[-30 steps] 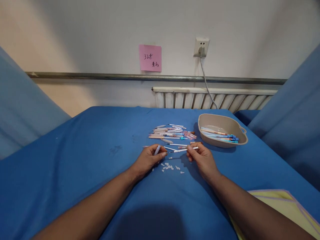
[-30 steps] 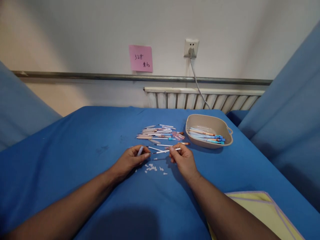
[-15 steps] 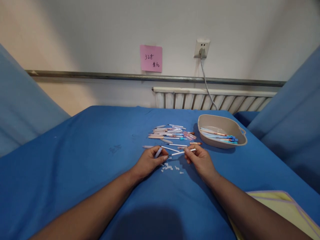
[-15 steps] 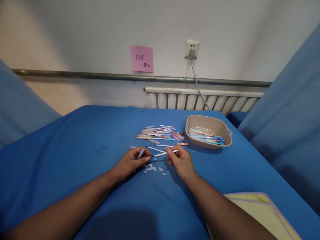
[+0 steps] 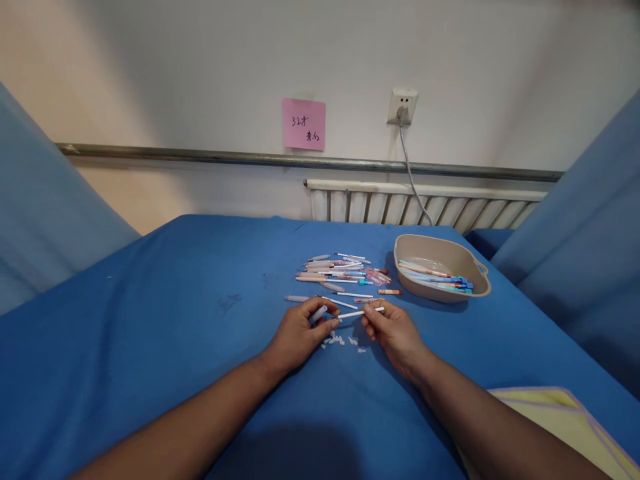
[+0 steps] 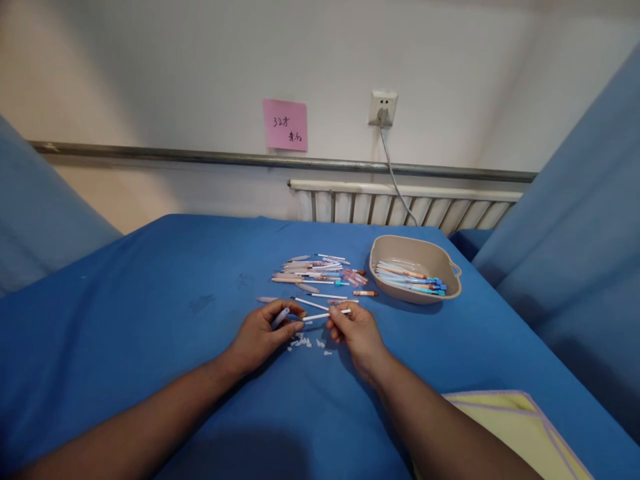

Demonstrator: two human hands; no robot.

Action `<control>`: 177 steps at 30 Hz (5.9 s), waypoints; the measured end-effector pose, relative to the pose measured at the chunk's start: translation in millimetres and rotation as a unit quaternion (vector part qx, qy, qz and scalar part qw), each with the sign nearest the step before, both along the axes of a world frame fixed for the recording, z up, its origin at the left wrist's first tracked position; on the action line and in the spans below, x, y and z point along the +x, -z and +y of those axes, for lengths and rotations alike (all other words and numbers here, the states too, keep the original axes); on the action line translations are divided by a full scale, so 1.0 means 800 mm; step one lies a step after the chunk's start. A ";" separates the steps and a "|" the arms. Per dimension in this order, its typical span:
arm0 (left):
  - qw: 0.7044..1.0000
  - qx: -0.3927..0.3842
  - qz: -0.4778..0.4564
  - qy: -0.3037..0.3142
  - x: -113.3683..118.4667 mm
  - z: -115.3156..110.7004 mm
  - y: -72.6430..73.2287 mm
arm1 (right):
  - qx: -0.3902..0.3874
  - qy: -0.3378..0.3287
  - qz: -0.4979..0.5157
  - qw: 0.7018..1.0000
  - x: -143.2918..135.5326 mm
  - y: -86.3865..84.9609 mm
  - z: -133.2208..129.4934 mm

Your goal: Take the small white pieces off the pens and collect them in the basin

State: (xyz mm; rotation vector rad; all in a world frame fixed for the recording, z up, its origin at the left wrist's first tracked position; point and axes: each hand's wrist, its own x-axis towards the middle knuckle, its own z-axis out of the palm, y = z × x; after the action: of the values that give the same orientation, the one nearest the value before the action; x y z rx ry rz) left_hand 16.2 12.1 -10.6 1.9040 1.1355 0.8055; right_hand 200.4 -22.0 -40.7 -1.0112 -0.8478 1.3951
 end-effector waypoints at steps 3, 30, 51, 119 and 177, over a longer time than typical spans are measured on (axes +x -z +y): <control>1.000 -0.022 -0.014 0.007 -0.001 0.000 -0.001 | -0.026 -0.006 0.052 0.998 0.003 -0.002 -0.001; 0.965 0.130 0.193 0.118 -0.010 -0.004 -0.005 | 0.103 0.016 -0.168 0.980 0.004 -0.009 -0.009; 0.849 -0.445 -0.136 0.251 0.005 -0.012 -0.003 | 0.184 -0.066 -0.361 0.912 -0.004 -0.012 -0.018; 0.960 -0.240 -0.122 0.077 0.001 0.004 0.006 | 0.131 0.040 -0.649 0.749 0.055 0.001 0.023; 0.996 -0.038 0.029 0.072 -0.011 0.011 0.010 | 0.198 0.063 -0.405 0.890 0.060 0.004 0.024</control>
State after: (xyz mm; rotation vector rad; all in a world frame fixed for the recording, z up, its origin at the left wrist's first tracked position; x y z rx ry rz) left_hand 7.2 20.6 -18.6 1.9322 1.0341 0.6228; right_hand 248.4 -2.5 -43.7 -1.2997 -1.5692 0.6023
